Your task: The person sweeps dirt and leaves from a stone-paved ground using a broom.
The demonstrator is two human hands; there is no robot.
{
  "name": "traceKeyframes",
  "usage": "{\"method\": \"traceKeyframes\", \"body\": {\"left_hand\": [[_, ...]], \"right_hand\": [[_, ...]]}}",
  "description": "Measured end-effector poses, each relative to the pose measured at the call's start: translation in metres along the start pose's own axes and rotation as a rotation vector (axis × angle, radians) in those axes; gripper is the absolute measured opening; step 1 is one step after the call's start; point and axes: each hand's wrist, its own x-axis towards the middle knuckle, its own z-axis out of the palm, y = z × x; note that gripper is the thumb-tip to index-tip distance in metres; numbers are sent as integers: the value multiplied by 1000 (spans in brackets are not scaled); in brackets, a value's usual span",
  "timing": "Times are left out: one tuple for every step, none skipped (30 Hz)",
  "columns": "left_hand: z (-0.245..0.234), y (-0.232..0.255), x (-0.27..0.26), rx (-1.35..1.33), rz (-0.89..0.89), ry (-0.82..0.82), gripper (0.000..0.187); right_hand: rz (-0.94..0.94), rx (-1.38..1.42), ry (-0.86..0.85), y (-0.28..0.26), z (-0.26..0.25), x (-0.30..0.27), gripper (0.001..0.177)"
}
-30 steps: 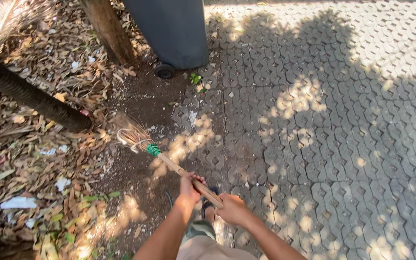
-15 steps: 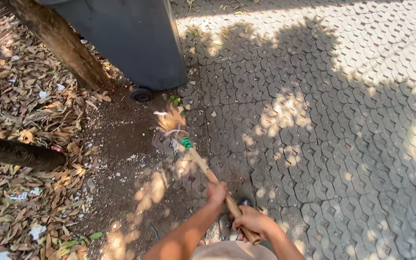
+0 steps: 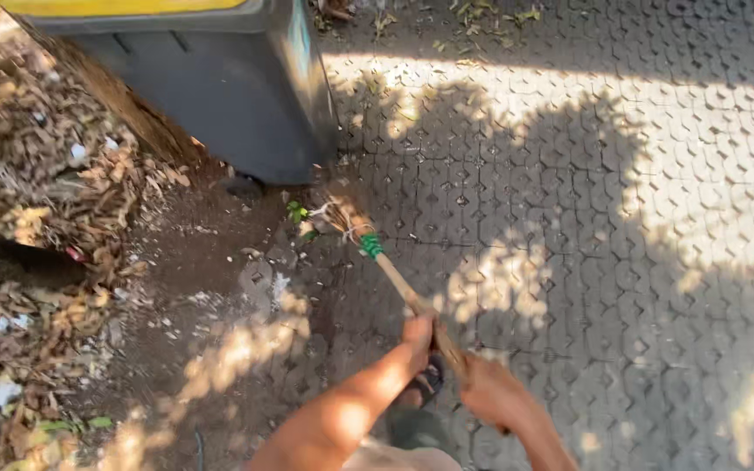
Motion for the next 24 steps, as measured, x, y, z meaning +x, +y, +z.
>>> {"method": "traceKeyframes", "body": {"left_hand": [[23,3,-8,-35,-25,-29,24],[42,17,-10,-66,-40,-55,26],[59,29,-12,-97,-54,-82,28],[78,39,-14,-146,-55,-84,27],[100,46,-13,-195,-55,-86,27],[119,51,-9,-241,-54,-88,26],[133,57,0,-250,-80,-44,26],[147,62,11,-255,-111,-2,26],[161,67,23,-260,-143,39,26],[173,69,36,-295,-148,44,23],[182,73,51,-329,-153,49,20],[192,80,67,-364,-151,53,18],[204,88,82,-404,-153,67,18],[214,98,95,-447,-151,80,17],[225,111,108,-490,-150,93,17],[239,127,124,-511,-149,103,17],[252,143,138,-532,-148,114,17],[264,154,150,-557,-144,127,17],[277,165,162,-553,-142,131,17],[293,188,178,-550,-139,135,18],[310,214,197,-548,-136,139,18],[328,227,209,-536,-123,132,21],[347,242,221,-524,-110,125,24],[357,261,232,-512,-104,126,27]], "right_hand": [[-37,-154,27,12,-31,2,37],[-85,-305,60,18,-59,8,34],[-106,-259,53,22,-85,11,41],[-125,-213,47,23,-114,13,48],[-144,-168,42,22,-139,15,56],[-134,-215,32,21,-160,19,54],[-123,-262,23,19,-180,24,54],[-106,-306,15,16,-199,29,53],[-108,-319,0,11,-216,36,51],[-105,-333,-15,6,-230,43,49],[-103,-347,-30,2,-244,52,48],[-54,-355,-70,-4,-259,65,45],[-5,-363,-111,-10,-272,78,43],[42,-374,-150,-14,-286,91,40],[10,-400,-126,-17,-301,105,39],[-24,-430,-103,-20,-319,124,37],[-59,-460,-81,-23,-338,145,35],[-51,-441,-109,-21,-356,162,36],[-44,-421,-138,-21,-375,180,37],[-36,-404,-166,-30,-401,207,38],[-142,-458,-131,-39,-429,232,36],[-249,-507,-107,-36,-449,244,35],[-358,-554,-84,-36,-466,255,35],[-265,-572,-131,-47,-486,271,38]]}}
